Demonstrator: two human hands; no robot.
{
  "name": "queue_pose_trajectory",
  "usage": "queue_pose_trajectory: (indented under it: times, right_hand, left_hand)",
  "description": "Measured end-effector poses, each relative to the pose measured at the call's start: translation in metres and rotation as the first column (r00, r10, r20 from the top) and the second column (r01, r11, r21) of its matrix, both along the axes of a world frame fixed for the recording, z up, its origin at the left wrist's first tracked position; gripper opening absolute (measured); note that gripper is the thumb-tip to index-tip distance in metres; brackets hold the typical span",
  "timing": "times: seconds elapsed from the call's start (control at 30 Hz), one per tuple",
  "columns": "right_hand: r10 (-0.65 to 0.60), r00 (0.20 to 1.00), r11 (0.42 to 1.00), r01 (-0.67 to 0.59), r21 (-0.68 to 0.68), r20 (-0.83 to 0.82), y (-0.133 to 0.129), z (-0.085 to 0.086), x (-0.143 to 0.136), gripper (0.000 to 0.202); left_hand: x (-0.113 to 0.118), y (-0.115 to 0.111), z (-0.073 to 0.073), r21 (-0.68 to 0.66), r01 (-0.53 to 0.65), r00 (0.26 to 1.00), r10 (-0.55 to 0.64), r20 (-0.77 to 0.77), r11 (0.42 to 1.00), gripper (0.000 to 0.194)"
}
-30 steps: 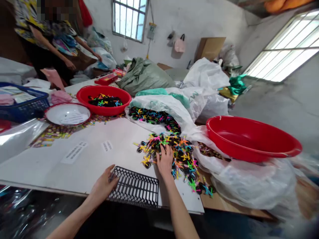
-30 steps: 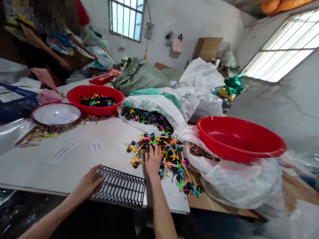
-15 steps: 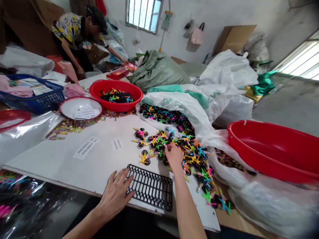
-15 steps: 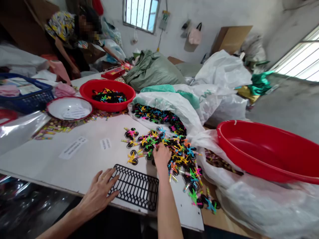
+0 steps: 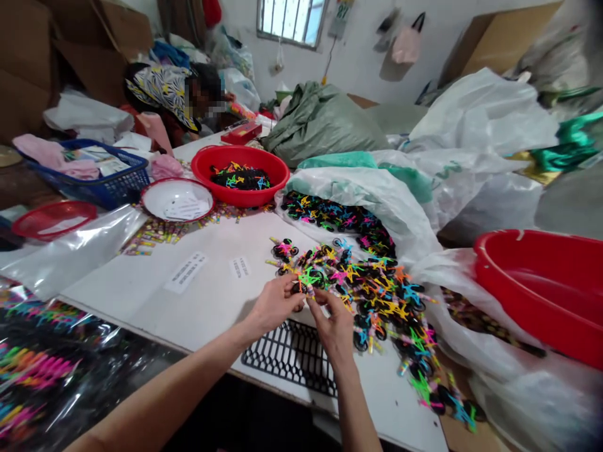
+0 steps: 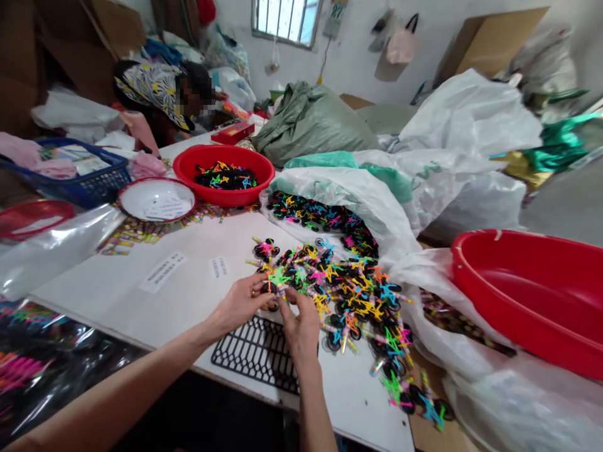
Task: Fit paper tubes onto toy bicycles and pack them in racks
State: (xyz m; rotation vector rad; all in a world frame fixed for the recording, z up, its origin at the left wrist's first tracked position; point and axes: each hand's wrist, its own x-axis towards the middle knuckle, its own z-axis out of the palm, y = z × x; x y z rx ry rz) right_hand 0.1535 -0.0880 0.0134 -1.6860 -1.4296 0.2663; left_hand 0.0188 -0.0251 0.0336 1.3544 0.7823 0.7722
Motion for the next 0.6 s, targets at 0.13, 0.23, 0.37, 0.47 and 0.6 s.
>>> queue_pose_trajectory:
  times: [0.13, 0.23, 0.37, 0.47, 0.6]
  right_hand:
    - [0.023, 0.991, 0.993, -0.007, -0.118, 0.132, -0.002, -0.01, -0.019, 0.023]
    - [0.036, 0.975, 0.969, 0.02, -0.248, 0.218, -0.004, -0.014, -0.036, 0.021]
    - [0.016, 0.954, 0.934, 0.093, -0.346, 0.3, -0.005, -0.014, -0.056, 0.019]
    - [0.009, 0.955, 0.927, 0.104, -0.361, 0.298, -0.006, -0.011, -0.065, 0.02]
    - [0.005, 0.986, 0.927, 0.059, -0.371, 0.169, -0.008, -0.007, -0.068, 0.018]
  left_hand:
    - [-0.019, -0.014, -0.01, 0.261, -0.138, 0.905, 0.229, -0.36, 0.955, 0.037]
    - [-0.03, -0.021, -0.016, 0.379, -0.107, 0.79, 0.31, -0.528, 0.919, 0.039]
    - [-0.038, -0.029, -0.021, 0.476, -0.04, 0.679, 0.374, -0.632, 0.878, 0.032]
    - [-0.043, -0.035, -0.022, 0.529, -0.039, 0.67, 0.415, -0.615, 0.848, 0.031]
    - [-0.05, -0.036, -0.021, 0.433, -0.161, 0.801, 0.374, -0.468, 0.887, 0.036]
